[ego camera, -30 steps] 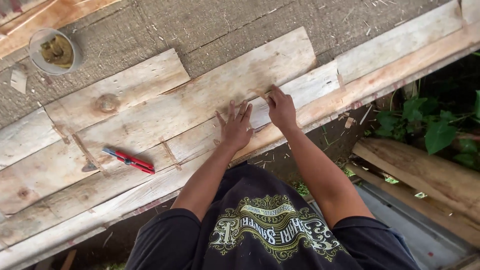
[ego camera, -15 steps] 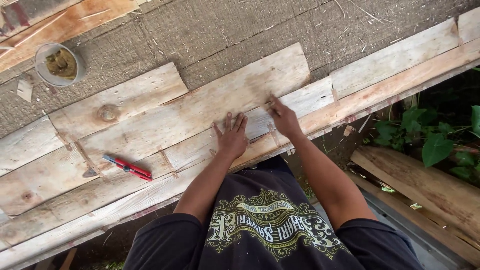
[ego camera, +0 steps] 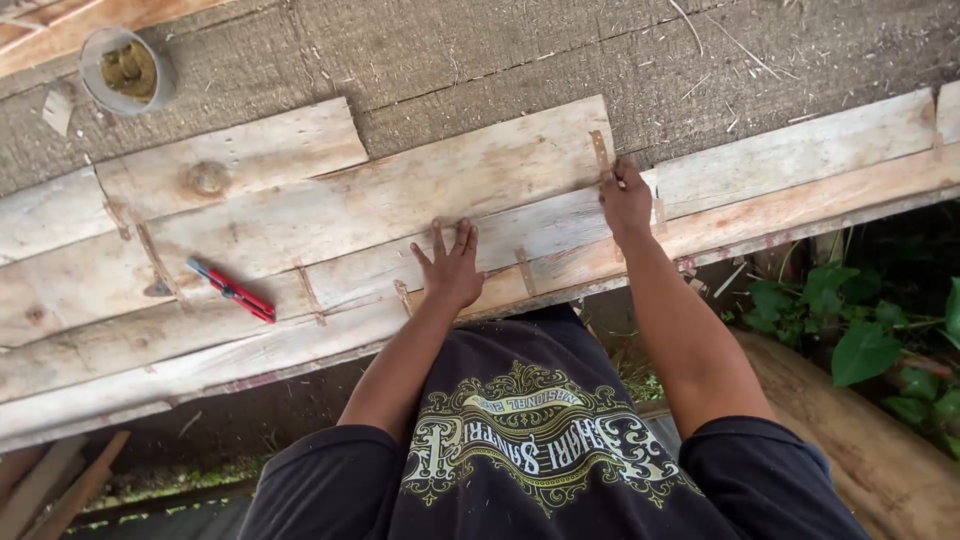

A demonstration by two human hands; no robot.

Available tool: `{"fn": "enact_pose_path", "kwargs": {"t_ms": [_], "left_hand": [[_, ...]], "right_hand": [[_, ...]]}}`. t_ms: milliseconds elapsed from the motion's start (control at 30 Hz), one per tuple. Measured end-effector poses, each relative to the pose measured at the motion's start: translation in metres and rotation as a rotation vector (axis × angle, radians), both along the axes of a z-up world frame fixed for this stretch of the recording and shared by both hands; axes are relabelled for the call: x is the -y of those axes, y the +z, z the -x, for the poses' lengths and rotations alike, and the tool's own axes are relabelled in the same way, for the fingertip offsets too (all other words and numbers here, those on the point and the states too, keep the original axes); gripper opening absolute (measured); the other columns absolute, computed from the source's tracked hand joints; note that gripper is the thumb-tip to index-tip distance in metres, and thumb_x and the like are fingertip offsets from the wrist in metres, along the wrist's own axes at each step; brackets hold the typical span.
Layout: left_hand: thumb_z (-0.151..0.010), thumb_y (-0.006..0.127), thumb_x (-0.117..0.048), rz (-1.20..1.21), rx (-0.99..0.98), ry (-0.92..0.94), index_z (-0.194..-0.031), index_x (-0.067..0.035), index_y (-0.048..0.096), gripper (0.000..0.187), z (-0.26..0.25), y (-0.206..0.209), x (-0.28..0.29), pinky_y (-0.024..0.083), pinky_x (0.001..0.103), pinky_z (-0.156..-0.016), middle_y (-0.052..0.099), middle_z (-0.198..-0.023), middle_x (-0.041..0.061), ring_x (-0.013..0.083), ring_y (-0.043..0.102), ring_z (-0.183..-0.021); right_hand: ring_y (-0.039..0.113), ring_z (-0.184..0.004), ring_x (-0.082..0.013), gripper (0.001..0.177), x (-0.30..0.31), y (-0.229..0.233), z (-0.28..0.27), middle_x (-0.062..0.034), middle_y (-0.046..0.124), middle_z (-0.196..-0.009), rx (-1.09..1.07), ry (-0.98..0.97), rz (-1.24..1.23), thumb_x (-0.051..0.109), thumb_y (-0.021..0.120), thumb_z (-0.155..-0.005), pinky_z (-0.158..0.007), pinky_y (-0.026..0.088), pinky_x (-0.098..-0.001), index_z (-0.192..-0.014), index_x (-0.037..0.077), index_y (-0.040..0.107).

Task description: The person repeatedly dips a small wooden stick into a container of glue and applies it to the edges of wooden planks laid on a work surface. They then use a red utility knife to scrape or trim the glued areas and place small wooden pieces into gaps between planks.

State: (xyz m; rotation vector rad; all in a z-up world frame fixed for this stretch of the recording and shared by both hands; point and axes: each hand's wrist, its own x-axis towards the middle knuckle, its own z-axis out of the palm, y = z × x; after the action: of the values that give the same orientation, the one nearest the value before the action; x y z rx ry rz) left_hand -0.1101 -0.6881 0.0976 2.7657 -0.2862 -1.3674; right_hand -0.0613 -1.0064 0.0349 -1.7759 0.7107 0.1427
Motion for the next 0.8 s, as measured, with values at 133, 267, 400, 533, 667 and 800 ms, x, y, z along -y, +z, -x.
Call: {"fn": "enact_pose_path", "kwargs": {"t_ms": [133, 267, 400, 533, 667, 800], "left_hand": [[-0.1, 0.055, -0.048, -0.001, -0.01, 0.093, -0.168, -0.021, 0.004, 0.089, 0.006, -0.007, 0.008, 0.002, 0.083, -0.115, -0.01, -0.174, -0.005, 0.0502, -0.018, -0.153], [-0.097, 0.058, -0.052, 0.019, 0.007, 0.136, -0.168, -0.021, 0.006, 0.093, 0.009, -0.01, 0.011, 0.007, 0.079, -0.118, -0.01, -0.175, -0.006, 0.0529, -0.017, -0.153], [-0.097, 0.06, -0.047, 0.045, 0.009, 0.155, -0.168, -0.022, 0.005, 0.093, 0.008, -0.003, 0.011, 0.008, 0.076, -0.12, -0.008, -0.175, -0.007, 0.0517, -0.017, -0.153], [-0.097, 0.059, -0.052, 0.027, 0.015, 0.138, -0.168, -0.021, 0.006, 0.094, 0.006, 0.004, 0.015, 0.011, 0.075, -0.121, -0.007, -0.175, -0.007, 0.0537, -0.014, -0.153], [-0.095, 0.06, -0.053, 0.004, 0.011, 0.119, -0.168, -0.022, 0.006, 0.096, 0.006, 0.004, 0.014, 0.014, 0.074, -0.121, -0.007, -0.175, -0.008, 0.0529, -0.012, -0.154], [-0.094, 0.062, -0.051, -0.032, 0.011, 0.083, -0.168, -0.022, 0.005, 0.097, 0.005, 0.001, 0.015, 0.016, 0.074, -0.12, -0.007, -0.175, -0.007, 0.0535, -0.011, -0.154]], "right_hand": [[0.066, -0.075, -0.0089, 0.02, -0.001, 0.005, -0.007, -0.0134, 0.05, -0.155, 0.014, -0.031, -0.076, 0.015, 0.058, -0.11, -0.066, 0.057, -0.0261, -0.114, -0.002, 0.068], [0.062, -0.069, -0.0057, 0.015, 0.003, 0.002, -0.01, -0.0082, 0.057, -0.146, 0.078, -0.079, -0.18, 0.012, 0.058, -0.11, -0.064, 0.055, -0.0204, -0.104, 0.002, 0.066], [0.061, -0.066, -0.005, 0.014, -0.006, 0.037, -0.015, -0.0056, 0.063, -0.139, 0.078, -0.093, -0.183, 0.011, 0.06, -0.107, -0.063, 0.053, -0.0172, -0.098, 0.002, 0.066], [0.062, -0.064, -0.0063, 0.013, -0.004, 0.035, -0.018, -0.0064, 0.064, -0.14, 0.092, -0.077, -0.187, 0.011, 0.061, -0.107, -0.059, 0.051, -0.0205, -0.099, 0.004, 0.068], [0.062, -0.067, -0.0044, 0.012, -0.002, 0.024, -0.016, -0.0065, 0.064, -0.14, 0.103, -0.092, -0.218, 0.011, 0.061, -0.107, -0.064, 0.052, -0.0181, -0.098, 0.005, 0.066], [0.06, -0.068, -0.0039, 0.012, -0.001, 0.017, -0.014, -0.0054, 0.064, -0.138, 0.149, -0.109, -0.273, 0.009, 0.058, -0.108, -0.064, 0.05, -0.0158, -0.098, 0.006, 0.064]]}}
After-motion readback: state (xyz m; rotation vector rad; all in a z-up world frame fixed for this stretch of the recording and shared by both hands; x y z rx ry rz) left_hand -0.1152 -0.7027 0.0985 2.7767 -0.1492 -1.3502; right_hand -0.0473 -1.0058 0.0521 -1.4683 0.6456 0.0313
